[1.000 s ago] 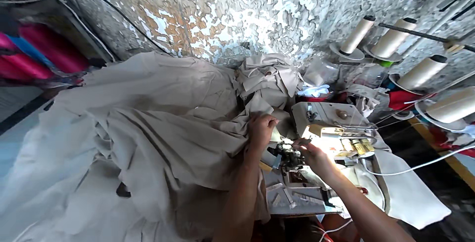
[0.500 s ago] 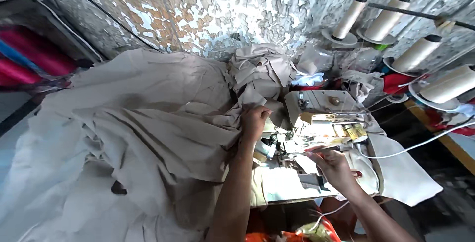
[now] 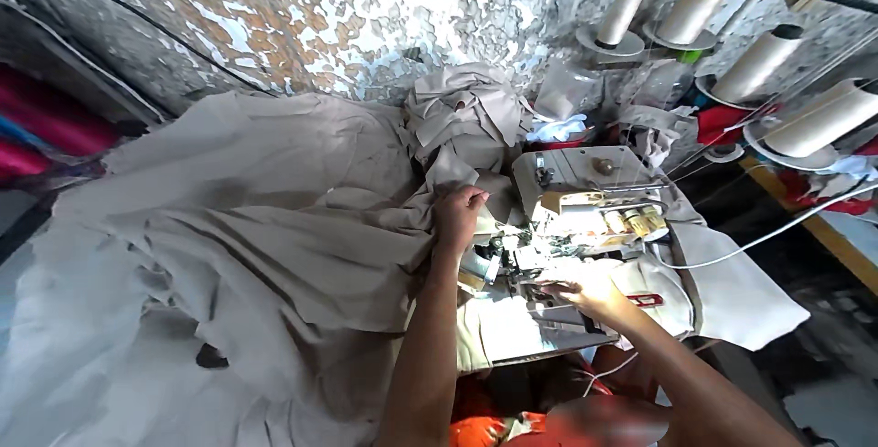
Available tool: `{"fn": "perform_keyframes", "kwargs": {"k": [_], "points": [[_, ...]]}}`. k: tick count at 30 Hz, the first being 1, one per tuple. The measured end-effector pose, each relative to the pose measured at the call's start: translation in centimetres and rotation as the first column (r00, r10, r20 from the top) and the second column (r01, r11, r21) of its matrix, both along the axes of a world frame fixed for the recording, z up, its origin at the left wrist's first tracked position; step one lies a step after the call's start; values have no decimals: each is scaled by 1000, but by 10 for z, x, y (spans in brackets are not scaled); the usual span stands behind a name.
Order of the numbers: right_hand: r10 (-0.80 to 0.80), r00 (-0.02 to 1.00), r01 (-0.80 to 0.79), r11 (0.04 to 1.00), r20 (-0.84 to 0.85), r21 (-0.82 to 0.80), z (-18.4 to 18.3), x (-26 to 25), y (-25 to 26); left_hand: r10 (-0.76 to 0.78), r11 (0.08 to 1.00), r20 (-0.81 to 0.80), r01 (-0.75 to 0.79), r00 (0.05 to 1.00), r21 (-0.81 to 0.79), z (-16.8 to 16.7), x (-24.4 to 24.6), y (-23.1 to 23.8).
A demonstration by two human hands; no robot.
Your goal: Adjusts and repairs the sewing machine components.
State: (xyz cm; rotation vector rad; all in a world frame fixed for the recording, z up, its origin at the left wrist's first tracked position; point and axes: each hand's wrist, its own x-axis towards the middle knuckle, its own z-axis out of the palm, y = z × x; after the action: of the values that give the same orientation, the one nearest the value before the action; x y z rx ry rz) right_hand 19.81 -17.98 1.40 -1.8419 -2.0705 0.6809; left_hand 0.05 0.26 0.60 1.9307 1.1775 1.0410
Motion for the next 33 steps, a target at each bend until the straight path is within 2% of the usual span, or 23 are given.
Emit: {"fn": "perform_keyframes", "kwargs": {"k": [2,4,7,9,16,23,28,30,33], "points": [[-32,999,33,999,-14,37,2,-9,-6,7,1000,-4,-7,1000,24,-4,-1,1],[-75,997,64,972,37,227,-6,-23,-20,-7,998,-11,8,1000,59,-4,-4,-3],[-173,961,36,851,215,523,-23,-51,-39,-44,996,-18,45,999,83,-5,-9,-12],[-185,948,-18,781,259,624,-42,-62,-46,-38,997,-23,39,999,69,-7,-7,-7],[-239,938,28,772,250,635,-89,-52,-66,-22,999,1,22,1000,-24,-4,-4,-4],[-257,963,138,739,86,659,-64,-43,-79,-7,1000,28,8,1000,-30,-5,-4,-2],[-238,971,181,783,19,595,-64,-44,-79,5,998,25,-3,1000,-56,-2,-3,-4],[-256,964,254,802,-73,540,-48,-48,-81,9,999,25,-8,1000,-34,-1,-4,-11],[-230,926,352,815,-300,460,-23,-48,-75,11,1000,5,-11,1000,0,4,-7,-16]]}}
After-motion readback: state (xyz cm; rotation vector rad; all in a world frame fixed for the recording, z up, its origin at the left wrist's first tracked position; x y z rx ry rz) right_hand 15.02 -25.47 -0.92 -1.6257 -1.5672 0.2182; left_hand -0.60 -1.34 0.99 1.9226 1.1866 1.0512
